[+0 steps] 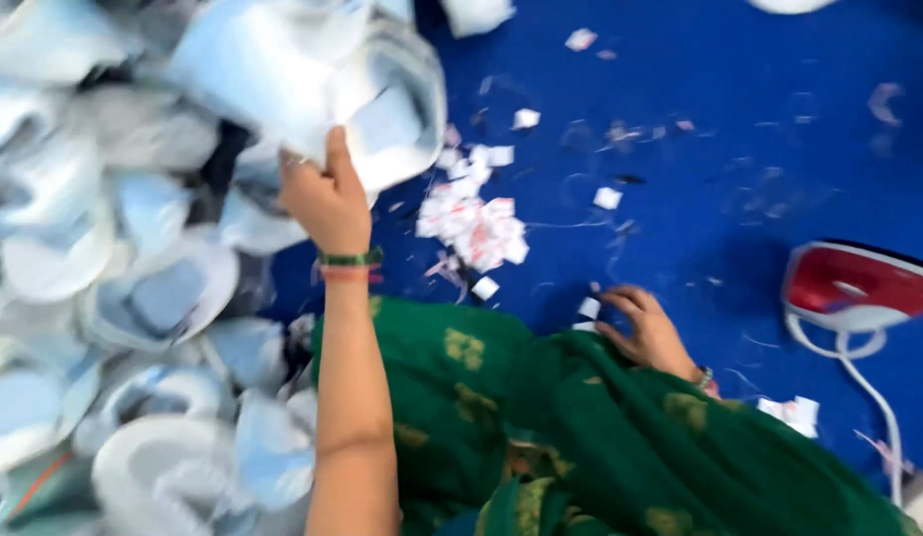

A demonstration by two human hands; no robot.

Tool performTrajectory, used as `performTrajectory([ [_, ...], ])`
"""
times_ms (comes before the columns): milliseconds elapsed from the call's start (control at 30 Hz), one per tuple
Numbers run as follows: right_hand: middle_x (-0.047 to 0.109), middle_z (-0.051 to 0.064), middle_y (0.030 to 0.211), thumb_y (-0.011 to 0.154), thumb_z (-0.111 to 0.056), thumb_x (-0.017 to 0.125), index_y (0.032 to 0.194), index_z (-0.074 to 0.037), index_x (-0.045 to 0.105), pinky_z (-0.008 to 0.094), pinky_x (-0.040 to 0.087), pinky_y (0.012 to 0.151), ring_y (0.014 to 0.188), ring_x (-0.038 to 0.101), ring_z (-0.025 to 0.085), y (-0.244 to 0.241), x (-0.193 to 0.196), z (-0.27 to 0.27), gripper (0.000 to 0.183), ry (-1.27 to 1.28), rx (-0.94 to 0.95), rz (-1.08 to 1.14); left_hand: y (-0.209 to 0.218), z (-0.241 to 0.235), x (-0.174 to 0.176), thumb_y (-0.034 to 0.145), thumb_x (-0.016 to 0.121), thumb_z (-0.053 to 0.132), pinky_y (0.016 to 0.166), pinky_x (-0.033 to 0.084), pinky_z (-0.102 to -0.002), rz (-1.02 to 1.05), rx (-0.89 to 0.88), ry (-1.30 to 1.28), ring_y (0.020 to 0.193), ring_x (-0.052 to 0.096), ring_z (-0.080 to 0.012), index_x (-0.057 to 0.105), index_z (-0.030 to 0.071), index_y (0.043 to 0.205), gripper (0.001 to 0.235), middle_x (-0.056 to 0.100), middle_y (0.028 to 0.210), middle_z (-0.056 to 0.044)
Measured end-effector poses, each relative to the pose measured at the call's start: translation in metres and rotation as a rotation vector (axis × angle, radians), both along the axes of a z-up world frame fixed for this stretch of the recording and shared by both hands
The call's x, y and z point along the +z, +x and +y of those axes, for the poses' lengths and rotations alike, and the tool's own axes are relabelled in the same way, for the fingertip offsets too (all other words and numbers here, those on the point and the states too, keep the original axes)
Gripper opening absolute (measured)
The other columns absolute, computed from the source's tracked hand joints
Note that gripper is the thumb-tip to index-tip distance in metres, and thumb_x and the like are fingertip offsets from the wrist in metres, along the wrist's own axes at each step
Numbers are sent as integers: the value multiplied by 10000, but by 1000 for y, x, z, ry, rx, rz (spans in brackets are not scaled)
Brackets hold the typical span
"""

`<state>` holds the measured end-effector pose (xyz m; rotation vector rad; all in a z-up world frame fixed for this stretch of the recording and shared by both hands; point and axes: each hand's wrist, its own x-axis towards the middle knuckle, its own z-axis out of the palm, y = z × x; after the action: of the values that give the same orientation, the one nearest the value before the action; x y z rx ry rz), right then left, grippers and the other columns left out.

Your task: The person applies branding labels to shoe uppers and heat-seals them using a clothes iron.

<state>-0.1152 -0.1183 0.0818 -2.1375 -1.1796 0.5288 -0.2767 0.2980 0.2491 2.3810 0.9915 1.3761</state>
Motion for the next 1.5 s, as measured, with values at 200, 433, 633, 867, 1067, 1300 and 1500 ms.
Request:
performTrajectory([
  [200,441,262,1505,784,-242,842,1560,-43,310,448,420,1098,1389,456,360,2,130,53,962,494,4,82,88,-145,-1,1034,660,220,770,546,-434,-145,-436,-553,871,738,-331,681,-43,1087,269,750,988,-196],
  [433,646,184,1274,1038,-233,664,1480,73,511,446,530,929,1105,651,312,45,67,-1,559,852,-730,1060,142,-234,22,1054,609,132,766,575,-327,100,-1089,-775,845,715,-215,715,15,1289,283,781,1113,-180],
  [633,653,142,1372,1026,-267,623,1467,-16,500,435,537,1114,1245,670,288,58,108,-37,521,1079,-654,1370,171,-234,-26,1040,640,167,1062,507,-368,-20,-1299,-962,1258,605,-291,508,-72,1421,468,524,1470,-235],
  [867,672,205,1268,1101,-292,512,1440,4,543,415,526,974,1065,643,244,51,124,-65,451,807,-878,910,176,-276,-33,1042,613,302,947,536,-468,385,-1121,-381,1115,679,-425,678,2,1196,343,696,1158,-217],
  [1067,649,71,1314,1067,-162,669,1373,-101,580,343,528,967,1093,625,198,38,116,-91,325,411,-554,-36,226,-294,-129,1013,552,399,758,550,-518,737,-1171,-772,874,717,-402,737,71,1048,379,744,877,-194],
  [1300,646,129,1315,835,-220,780,1325,-122,628,517,384,1036,1247,565,352,43,15,-90,523,-42,-277,3,202,-239,-200,877,696,218,715,554,-477,627,-1005,-403,818,727,-330,717,135,916,95,746,870,-93],
  [1500,635,90,1175,803,-242,780,1285,-215,703,497,411,908,1131,588,344,66,-9,-71,489,-240,-188,-258,103,-223,-187,782,716,84,757,573,-396,596,-985,-633,836,721,-256,724,137,985,210,696,922,-63],
])
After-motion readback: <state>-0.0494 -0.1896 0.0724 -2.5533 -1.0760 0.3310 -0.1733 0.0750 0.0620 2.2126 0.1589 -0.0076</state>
